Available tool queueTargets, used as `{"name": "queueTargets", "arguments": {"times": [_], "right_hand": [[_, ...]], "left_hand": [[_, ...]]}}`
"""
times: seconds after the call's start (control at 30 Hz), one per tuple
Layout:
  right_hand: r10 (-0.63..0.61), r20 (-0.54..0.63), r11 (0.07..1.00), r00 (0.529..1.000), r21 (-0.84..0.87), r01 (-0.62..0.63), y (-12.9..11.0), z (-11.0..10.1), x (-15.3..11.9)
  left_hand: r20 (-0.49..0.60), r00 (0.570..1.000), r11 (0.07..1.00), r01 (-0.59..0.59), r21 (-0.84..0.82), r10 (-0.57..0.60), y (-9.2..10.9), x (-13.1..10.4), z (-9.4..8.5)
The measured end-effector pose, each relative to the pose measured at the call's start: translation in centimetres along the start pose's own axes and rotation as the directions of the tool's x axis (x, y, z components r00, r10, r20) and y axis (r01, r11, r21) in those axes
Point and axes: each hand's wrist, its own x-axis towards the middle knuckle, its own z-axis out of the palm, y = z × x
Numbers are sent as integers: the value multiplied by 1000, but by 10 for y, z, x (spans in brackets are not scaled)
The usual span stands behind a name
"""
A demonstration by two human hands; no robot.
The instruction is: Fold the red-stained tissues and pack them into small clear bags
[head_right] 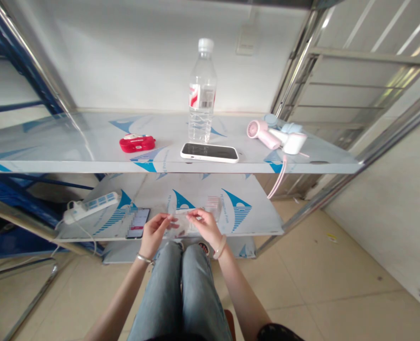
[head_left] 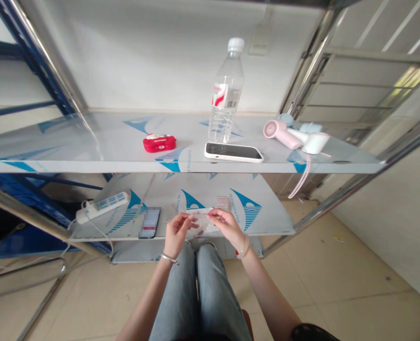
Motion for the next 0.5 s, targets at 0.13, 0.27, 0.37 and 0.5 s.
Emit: {"name": "queueTargets", "arguments": {"times": [0.13,0.27,0.37,0.5], "right_hand": [[-38,-35,998,999,-41,36,-2,0,0],[-52,-33,997,998,-58,50,-7,-1,-3],[-63,28,996,998,-62,64,-10,-1,-5],[-116,51,989,992,-90,120,-11,0,-6]], "left_hand": [[23,1000,1000,-3,3,3,0,0,1],[90,996,1000,26,-13,-25,0,2,-1],[132,991,1000,23,-22,-19,1,4,-2],[154,988,998,13,-61,-3,3,4,2]]}}
